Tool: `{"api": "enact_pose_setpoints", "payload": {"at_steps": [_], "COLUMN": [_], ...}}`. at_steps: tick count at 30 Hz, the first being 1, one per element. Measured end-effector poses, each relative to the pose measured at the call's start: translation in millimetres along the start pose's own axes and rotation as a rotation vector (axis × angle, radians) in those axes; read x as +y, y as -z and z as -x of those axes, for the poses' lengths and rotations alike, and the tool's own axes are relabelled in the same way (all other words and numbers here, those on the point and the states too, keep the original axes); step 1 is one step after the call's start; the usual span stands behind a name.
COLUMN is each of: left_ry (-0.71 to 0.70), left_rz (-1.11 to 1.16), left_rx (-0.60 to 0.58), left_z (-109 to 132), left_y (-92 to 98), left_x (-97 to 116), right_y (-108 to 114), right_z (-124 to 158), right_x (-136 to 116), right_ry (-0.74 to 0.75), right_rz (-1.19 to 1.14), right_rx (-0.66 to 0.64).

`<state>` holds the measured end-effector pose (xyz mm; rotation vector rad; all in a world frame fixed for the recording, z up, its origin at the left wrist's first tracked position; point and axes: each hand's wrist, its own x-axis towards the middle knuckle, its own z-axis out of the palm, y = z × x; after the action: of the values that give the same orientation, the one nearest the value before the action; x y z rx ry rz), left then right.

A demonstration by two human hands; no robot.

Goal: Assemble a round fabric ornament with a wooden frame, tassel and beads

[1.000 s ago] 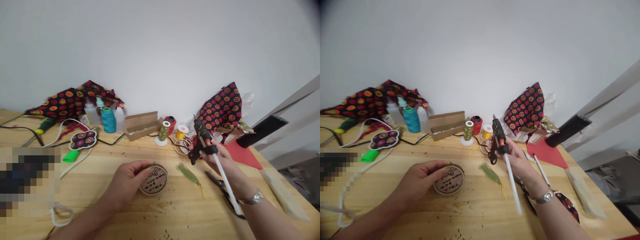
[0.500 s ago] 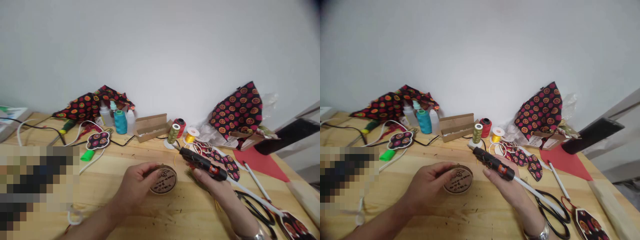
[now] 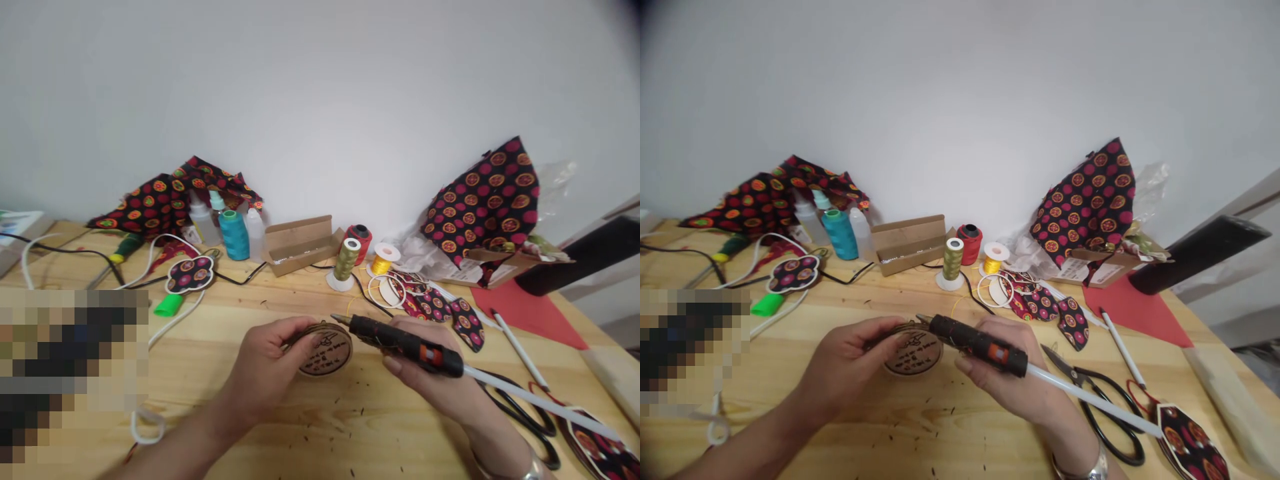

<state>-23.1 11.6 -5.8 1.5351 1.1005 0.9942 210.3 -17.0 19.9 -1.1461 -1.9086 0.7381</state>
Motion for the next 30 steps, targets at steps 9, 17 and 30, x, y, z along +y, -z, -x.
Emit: {"api": "enact_pose_setpoints", "payload": {"at_steps": [9, 17, 30], "left_ry": [-0.018, -0.011, -0.057], "left_rz": [-0.004, -0.011, -0.080], "left_rx": [0.022, 0.020, 0.027], "left_z": [0.6, 0.5, 1.7], "left_y": [-1.4, -1.6, -1.9], "left_x": [-2.8, -2.7, -3.1], "right_y": [-0.1, 0.4, 0.5], "right_z": [1.4, -1.4, -3.2], "right_x": [0.3, -0.1, -2.2], "right_ry": [0.000, 0.072, 0.060], "right_rz": [0.137, 0.166, 0.178], "right_rx": [-0.053, -0.047, -0.059]}}
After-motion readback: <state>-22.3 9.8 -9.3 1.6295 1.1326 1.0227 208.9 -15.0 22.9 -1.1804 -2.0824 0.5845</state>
